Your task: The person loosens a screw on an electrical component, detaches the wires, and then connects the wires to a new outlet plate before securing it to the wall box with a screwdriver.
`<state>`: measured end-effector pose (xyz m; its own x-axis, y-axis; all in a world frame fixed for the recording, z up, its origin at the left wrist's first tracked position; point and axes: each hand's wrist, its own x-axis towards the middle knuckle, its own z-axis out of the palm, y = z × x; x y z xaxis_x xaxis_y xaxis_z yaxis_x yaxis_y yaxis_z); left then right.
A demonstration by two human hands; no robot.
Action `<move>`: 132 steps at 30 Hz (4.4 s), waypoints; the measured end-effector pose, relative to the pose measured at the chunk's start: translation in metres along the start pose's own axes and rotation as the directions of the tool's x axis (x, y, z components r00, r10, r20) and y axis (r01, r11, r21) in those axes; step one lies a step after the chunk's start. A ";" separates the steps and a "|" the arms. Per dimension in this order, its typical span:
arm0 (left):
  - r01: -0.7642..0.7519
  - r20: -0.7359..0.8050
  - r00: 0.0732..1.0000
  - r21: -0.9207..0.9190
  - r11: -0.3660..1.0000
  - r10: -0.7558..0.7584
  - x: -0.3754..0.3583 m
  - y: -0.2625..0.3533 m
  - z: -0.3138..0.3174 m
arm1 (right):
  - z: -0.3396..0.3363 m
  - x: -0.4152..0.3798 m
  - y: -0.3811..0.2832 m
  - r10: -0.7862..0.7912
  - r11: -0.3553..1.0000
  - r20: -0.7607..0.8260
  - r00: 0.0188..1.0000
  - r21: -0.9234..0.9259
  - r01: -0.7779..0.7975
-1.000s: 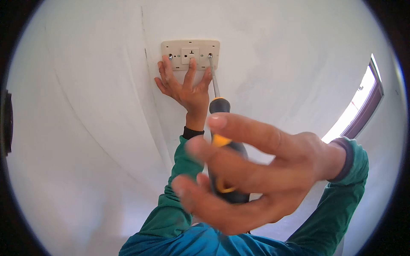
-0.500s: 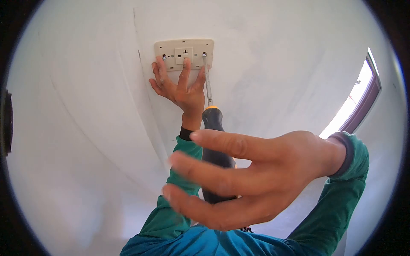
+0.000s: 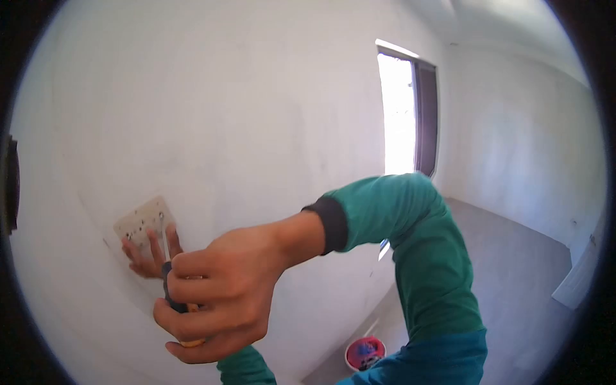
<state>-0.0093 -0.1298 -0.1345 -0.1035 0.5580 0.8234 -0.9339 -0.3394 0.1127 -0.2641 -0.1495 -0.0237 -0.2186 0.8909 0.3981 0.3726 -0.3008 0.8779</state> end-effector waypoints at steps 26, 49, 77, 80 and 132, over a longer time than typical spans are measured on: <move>-0.058 0.069 0.997 0.287 0.956 0.039 -0.006 0.003 -0.008 | -0.005 0.001 0.024 -0.049 0.976 -0.023 0.999 0.212 0.053; 0.060 0.147 0.983 0.286 0.956 -0.106 -0.005 0.013 -0.011 | -0.002 -0.005 0.024 -0.140 0.978 0.032 0.990 0.160 0.134; 0.139 0.114 0.979 0.239 0.961 -0.170 0.006 0.010 -0.015 | -0.022 0.009 -0.003 0.210 0.961 0.526 0.824 0.045 -0.274; 0.141 0.123 0.977 0.245 0.959 -0.175 0.006 0.010 -0.019 | -0.006 0.014 0.006 0.118 0.990 0.342 0.932 -0.115 -0.083; 0.175 0.146 0.966 0.245 0.954 -0.214 0.011 0.013 -0.015 | -0.012 0.033 0.026 0.062 0.993 0.513 0.856 0.052 -0.103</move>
<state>-0.0274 -0.1171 -0.1323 0.1503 0.5009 0.8523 -0.8251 -0.4114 0.3873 -0.2724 -0.1316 0.0156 0.2988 0.9187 0.2583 0.4394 -0.3727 0.8173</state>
